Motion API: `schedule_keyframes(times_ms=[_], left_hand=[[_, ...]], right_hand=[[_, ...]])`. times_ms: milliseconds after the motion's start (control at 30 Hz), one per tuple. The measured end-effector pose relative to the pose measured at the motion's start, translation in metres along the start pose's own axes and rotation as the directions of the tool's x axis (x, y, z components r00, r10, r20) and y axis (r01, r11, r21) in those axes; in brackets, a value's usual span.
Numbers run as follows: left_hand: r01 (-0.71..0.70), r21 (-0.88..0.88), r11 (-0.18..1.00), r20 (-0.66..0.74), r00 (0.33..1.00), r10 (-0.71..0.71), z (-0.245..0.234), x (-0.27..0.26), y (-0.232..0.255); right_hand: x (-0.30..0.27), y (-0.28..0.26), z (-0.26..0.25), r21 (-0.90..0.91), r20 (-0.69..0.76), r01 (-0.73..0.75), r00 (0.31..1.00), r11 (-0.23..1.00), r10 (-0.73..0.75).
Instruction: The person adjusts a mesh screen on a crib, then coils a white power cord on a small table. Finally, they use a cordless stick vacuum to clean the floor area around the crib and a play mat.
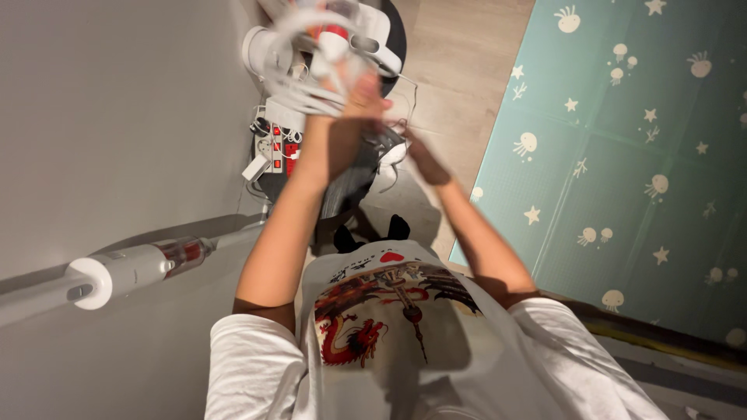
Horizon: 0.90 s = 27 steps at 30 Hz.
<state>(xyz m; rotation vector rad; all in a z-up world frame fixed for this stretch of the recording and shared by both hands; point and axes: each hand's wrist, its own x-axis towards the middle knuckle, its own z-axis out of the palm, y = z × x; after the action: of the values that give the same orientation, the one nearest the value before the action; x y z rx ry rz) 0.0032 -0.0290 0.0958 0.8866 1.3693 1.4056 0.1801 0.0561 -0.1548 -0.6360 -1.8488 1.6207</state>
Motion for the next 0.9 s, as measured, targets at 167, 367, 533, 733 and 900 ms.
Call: schedule_keyframes(times_ms=[167,367,533,733,900], left_hand=[[-0.476,-0.121,0.871,-0.338,0.845,0.415,-0.042,-0.002,0.004],[-0.488,0.104,0.867,-0.539,0.705,0.461,-0.104,-0.007,-0.02],[-0.29,0.296,0.91,-0.444,0.802,0.4,-0.102,-0.006,-0.08],[-0.233,0.557,0.797,0.083,0.971,0.225,-0.054,-0.012,-0.111],[-0.098,-0.33,0.939,0.343,0.914,0.216,-0.005,-0.028,-0.086]], right_hand=[[-0.05,0.078,0.046,-0.052,0.194,-0.126,0.972,0.991,0.134],[-0.075,0.032,-0.048,-0.206,-0.295,-0.297,0.927,0.932,0.23],[-0.06,-0.178,-0.089,-0.476,-0.097,-0.143,0.989,0.868,0.11],[-0.013,-0.314,-0.054,-0.511,0.213,0.301,0.952,0.805,-0.22],[0.011,-0.308,-0.018,-0.127,0.097,0.276,0.959,0.953,-0.265]])
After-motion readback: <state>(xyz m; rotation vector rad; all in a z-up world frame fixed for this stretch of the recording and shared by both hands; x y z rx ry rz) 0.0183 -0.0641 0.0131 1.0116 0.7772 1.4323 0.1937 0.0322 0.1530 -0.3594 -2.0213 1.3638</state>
